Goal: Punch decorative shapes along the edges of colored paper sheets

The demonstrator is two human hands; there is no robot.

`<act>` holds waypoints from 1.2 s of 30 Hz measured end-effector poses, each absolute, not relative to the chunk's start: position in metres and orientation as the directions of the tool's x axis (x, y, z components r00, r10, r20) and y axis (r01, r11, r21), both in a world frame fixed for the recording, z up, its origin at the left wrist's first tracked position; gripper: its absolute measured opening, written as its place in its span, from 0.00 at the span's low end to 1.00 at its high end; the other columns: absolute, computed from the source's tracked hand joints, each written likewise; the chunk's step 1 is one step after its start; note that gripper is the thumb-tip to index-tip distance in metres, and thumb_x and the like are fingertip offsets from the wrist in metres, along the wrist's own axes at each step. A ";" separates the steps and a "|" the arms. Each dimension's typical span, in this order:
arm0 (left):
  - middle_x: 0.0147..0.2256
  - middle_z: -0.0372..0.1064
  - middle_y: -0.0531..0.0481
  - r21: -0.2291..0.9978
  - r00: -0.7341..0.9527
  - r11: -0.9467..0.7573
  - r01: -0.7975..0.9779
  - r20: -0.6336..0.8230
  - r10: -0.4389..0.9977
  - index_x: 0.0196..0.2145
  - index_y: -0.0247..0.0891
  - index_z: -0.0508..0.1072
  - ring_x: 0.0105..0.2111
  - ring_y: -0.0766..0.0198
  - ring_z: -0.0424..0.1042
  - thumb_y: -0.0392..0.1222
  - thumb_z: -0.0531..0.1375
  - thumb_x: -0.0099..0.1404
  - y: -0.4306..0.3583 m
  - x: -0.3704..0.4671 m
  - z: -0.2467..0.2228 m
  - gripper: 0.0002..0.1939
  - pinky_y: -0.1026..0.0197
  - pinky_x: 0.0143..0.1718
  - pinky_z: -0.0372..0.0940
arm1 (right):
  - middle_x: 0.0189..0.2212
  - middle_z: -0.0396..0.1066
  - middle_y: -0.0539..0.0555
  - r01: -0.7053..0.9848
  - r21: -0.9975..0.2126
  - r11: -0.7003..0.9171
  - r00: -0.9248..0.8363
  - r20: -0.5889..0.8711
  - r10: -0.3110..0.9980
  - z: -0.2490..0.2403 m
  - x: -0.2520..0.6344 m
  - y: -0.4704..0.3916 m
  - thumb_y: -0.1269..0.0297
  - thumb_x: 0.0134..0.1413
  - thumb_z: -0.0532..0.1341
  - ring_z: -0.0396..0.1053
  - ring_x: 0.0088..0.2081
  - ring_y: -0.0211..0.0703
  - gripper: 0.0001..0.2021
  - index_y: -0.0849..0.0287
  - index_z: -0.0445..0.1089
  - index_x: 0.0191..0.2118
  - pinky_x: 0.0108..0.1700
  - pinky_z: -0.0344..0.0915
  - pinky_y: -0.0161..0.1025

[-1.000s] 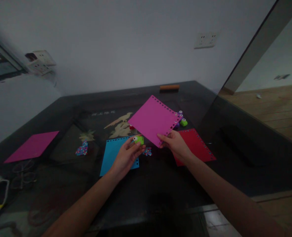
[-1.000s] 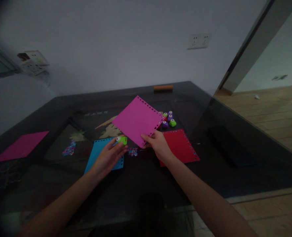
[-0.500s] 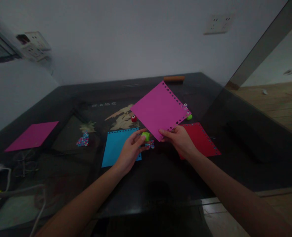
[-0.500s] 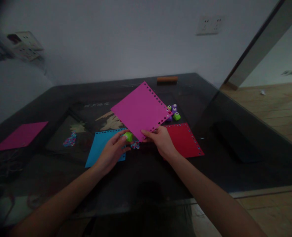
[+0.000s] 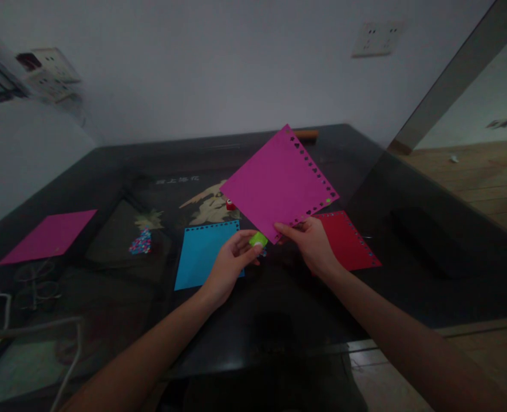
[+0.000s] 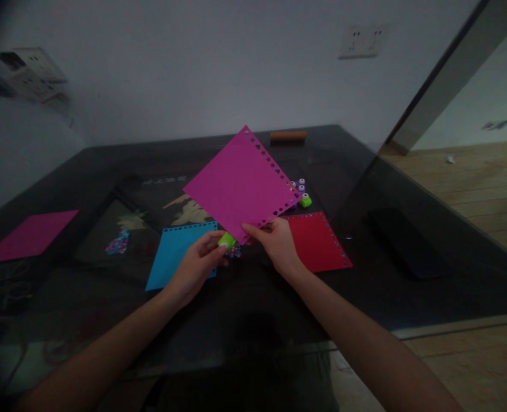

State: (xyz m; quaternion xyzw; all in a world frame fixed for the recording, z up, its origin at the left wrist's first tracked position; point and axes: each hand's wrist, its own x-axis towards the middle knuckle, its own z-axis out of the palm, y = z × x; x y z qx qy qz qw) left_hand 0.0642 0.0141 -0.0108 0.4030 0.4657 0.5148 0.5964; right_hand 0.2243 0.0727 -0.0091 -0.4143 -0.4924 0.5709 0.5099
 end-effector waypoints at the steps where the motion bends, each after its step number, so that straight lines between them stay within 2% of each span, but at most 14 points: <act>1: 0.38 0.71 0.50 0.960 0.035 0.145 -0.241 -0.140 0.989 0.39 0.41 0.70 0.35 0.64 0.68 0.42 0.65 0.53 0.014 0.064 -0.011 0.15 0.64 0.30 0.63 | 0.21 0.72 0.51 -0.173 -0.985 0.007 -0.137 0.031 0.990 -0.009 0.224 0.073 0.59 0.36 0.70 0.67 0.22 0.38 0.10 0.60 0.73 0.23 0.27 0.67 0.37; 11: 0.33 0.72 0.51 0.970 0.039 0.121 -0.210 -0.116 0.993 0.38 0.41 0.71 0.30 0.65 0.69 0.44 0.66 0.53 0.015 0.063 -0.015 0.14 0.65 0.27 0.62 | 0.21 0.73 0.51 -0.126 -0.992 0.028 -0.167 0.049 0.985 -0.011 0.224 0.073 0.56 0.38 0.69 0.68 0.23 0.38 0.12 0.60 0.72 0.23 0.28 0.67 0.37; 19: 0.31 0.72 0.52 0.973 0.040 0.114 -0.202 -0.108 0.993 0.35 0.39 0.70 0.28 0.66 0.69 0.39 0.68 0.48 0.015 0.065 -0.011 0.15 0.66 0.25 0.61 | 0.20 0.72 0.49 -0.120 -0.992 0.030 -0.155 0.048 0.987 -0.008 0.223 0.070 0.57 0.36 0.70 0.67 0.21 0.37 0.12 0.59 0.71 0.23 0.27 0.67 0.37; 29: 0.29 0.72 0.52 0.985 0.017 0.096 -0.146 -0.095 0.995 0.33 0.39 0.70 0.26 0.66 0.69 0.40 0.67 0.48 0.016 0.065 -0.013 0.14 0.65 0.24 0.61 | 0.25 0.75 0.51 -0.119 -0.993 0.025 -0.158 0.044 0.986 -0.012 0.220 0.066 0.60 0.37 0.70 0.71 0.27 0.41 0.09 0.57 0.74 0.27 0.31 0.69 0.40; 36: 0.33 0.73 0.50 0.990 0.012 0.099 -0.103 -0.098 0.995 0.35 0.38 0.70 0.32 0.62 0.71 0.41 0.66 0.50 0.014 0.067 -0.008 0.14 0.65 0.27 0.63 | 0.23 0.74 0.50 -0.131 -0.991 0.012 -0.186 0.036 0.982 -0.016 0.219 0.067 0.60 0.35 0.71 0.69 0.24 0.38 0.11 0.60 0.72 0.25 0.28 0.66 0.36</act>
